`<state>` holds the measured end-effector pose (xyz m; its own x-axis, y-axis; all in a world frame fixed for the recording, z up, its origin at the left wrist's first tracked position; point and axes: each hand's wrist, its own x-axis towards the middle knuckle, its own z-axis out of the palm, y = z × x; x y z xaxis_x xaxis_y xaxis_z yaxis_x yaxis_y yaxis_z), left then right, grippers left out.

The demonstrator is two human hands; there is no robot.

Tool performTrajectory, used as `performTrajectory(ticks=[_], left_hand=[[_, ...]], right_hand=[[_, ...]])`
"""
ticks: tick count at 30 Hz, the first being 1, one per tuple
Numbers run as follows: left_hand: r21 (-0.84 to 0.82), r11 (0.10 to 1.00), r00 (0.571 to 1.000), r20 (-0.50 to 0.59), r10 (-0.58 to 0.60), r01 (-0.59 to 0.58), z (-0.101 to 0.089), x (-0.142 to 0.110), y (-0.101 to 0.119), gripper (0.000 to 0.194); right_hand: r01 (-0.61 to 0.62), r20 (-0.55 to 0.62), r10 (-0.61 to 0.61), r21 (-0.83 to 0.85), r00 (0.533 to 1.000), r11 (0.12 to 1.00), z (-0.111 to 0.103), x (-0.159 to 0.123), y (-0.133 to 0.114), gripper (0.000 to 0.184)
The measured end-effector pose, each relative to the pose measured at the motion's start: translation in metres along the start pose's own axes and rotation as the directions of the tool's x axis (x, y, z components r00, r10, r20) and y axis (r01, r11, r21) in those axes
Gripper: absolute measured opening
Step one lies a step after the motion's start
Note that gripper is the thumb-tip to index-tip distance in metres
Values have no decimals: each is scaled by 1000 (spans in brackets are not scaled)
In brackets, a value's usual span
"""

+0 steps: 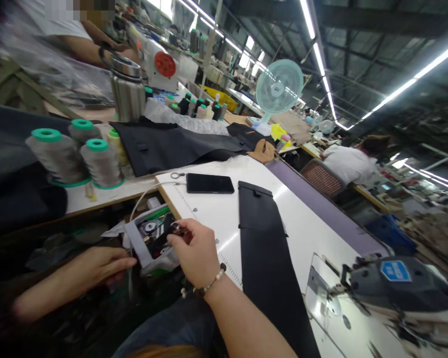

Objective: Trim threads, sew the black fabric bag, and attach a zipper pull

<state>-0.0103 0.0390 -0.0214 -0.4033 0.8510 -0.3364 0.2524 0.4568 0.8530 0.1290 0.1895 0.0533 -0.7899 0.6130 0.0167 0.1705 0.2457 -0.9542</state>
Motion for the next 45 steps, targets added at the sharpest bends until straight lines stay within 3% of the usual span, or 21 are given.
performTrajectory(ticks=[1, 2, 4, 6, 9, 12, 14, 15, 16, 17, 19, 22, 26, 30, 33, 39, 42, 45], left_hand=[[106, 993, 987, -141, 74, -59, -5, -4, 6, 35], [157, 982, 968, -208, 140, -109, -5, -6, 14, 30], [199, 946, 912, -274, 306, -258, 3, -8, 31, 43], [164, 909, 886, -213, 412, -383, 20, -5, 46, 51], [103, 888, 888, -65, 455, -447, 44, 2, 57, 41], [104, 880, 885, 6, 466, -464, 55, 7, 58, 37], [110, 886, 891, -3, 454, -451, 57, 7, 57, 37], [108, 890, 894, -10, 447, -443, 58, 7, 57, 37], [101, 892, 896, -13, 444, -441, 58, 8, 58, 37], [91, 891, 894, -12, 448, -445, 60, 8, 59, 37], [71, 882, 884, -8, 467, -466, 63, 10, 64, 36], [58, 869, 870, -10, 493, -492, 72, 16, 79, 33], [36, 854, 855, 46, 517, -518, 93, 29, 114, 27], [17, 845, 834, 172, 525, -535, 121, 42, 141, 36], [81, 848, 835, 244, 493, -524, 132, 46, 149, 35], [65, 869, 844, 285, 454, -490, 139, 31, 150, 22], [22, 854, 805, 348, 481, -520, 149, 20, 148, 24], [-4, 832, 763, 396, 511, -555, 160, 10, 147, 32]], right_hand=[[-23, -5, 24, 17, 1000, 1000, -2, -6, 0, 12], [-47, -9, 47, 44, 999, 998, -3, -12, 1, 13], [-76, -9, 78, 98, 997, 992, -3, -24, 4, 15], [-76, -5, 77, 102, 997, 992, -2, -35, 5, 14], [-68, 48, 65, 54, 997, 996, -13, -48, 1, 15], [-12, 14, 16, -233, 1000, 972, -54, -55, -5, 10], [-85, -209, -50, -591, 977, 802, -95, -55, -3, 11], [-212, -344, -62, -700, 937, 682, -117, -55, 1, 16], [-364, -455, -28, -746, 890, 558, -139, -54, 6, 28], [-447, -518, 4, -735, 855, 510, -159, -53, 14, 38], [-517, -550, 78, -713, 831, 475, -190, -53, 31, 42], [-550, -539, 184, -668, 822, 502, -214, -55, 55, 37], [-581, -555, 254, -558, 792, 593, -223, -51, 73, 45], [-542, -515, 302, -418, 803, 728, -224, -47, 76, 26], [-456, -439, 302, -304, 846, 837, -221, -57, 72, 16], [-294, -398, 225, -122, 889, 948, -202, -104, 46, 25], [-237, -414, 147, -173, 898, 956, -190, -121, 23, 21], [-85, -367, -86, -428, 926, 900, -178, -130, 1, 10]])
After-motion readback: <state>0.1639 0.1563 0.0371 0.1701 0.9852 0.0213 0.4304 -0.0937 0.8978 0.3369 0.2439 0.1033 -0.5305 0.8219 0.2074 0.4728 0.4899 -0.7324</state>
